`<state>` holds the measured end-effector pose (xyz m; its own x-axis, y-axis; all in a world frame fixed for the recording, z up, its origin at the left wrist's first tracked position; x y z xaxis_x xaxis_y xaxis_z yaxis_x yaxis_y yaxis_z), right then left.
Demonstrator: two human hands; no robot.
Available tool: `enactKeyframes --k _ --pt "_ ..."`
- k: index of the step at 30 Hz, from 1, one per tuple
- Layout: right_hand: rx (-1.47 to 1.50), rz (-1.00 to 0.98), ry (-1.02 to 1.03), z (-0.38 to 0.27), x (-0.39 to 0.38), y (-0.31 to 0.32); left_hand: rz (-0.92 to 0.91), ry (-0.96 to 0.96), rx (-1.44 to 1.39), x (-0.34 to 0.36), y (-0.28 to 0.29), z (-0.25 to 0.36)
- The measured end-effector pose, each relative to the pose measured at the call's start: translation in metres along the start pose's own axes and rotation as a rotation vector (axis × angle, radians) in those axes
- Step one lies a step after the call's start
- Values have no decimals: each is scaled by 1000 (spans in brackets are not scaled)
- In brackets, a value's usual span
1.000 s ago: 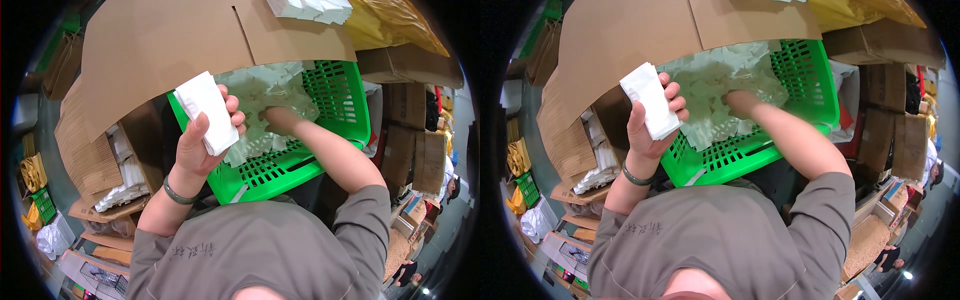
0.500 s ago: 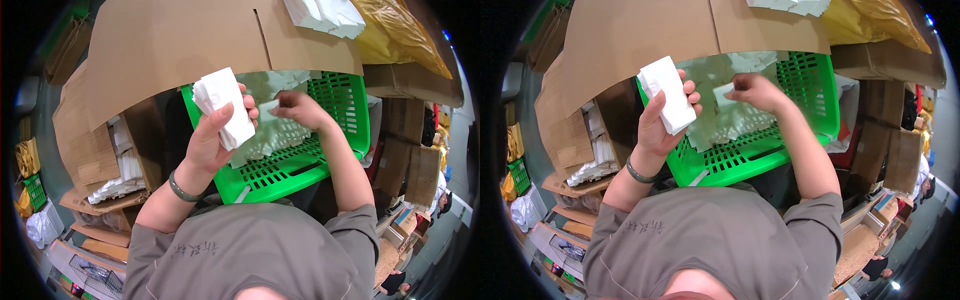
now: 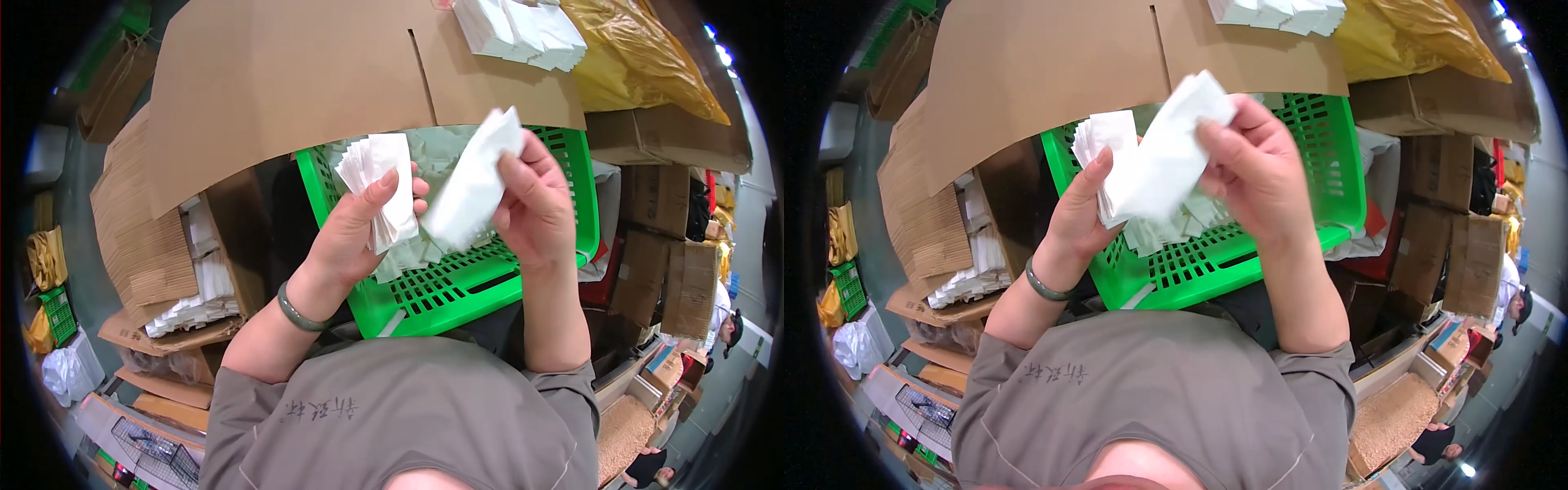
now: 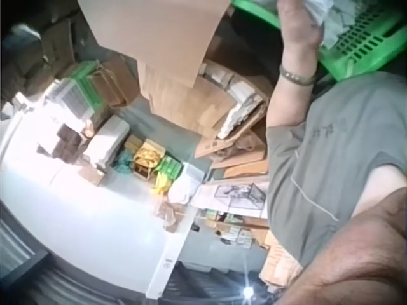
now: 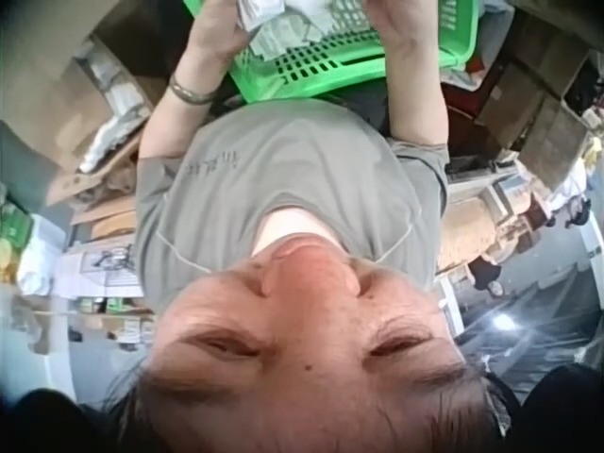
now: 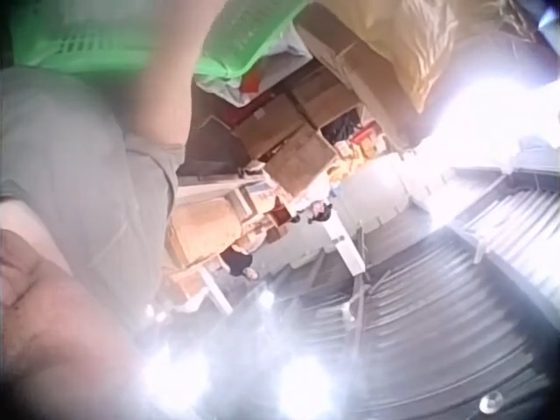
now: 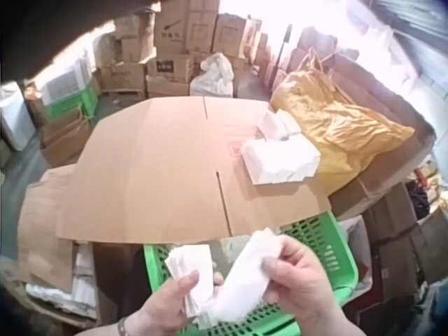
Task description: Sorting and stacking small white rectangular sheets from a plastic basket onto a workspace.
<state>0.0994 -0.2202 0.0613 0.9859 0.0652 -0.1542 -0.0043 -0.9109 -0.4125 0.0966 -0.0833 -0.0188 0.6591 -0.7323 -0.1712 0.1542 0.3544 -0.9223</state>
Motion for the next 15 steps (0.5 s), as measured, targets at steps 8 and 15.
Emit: enactKeyframes --k 8,15 --pt "-661 -18 9 14 10 -32 -157 28 -36 -4 -12 -1" --pt "-1123 -93 -464 87 49 52 -196 -201 -330 -2 -6 23"
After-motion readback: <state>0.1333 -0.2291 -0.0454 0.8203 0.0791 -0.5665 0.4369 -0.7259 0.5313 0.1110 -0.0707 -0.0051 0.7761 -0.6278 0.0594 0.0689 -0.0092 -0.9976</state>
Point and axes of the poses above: each hand's wrist, its own x-axis towards the middle knuckle, its own y-axis out of the back of the hand, z = x × y, the point moved 9 cm from there along x, towards the middle knuckle, and after that the axes turned 9 degrees about -z, right-handed, at the moved point
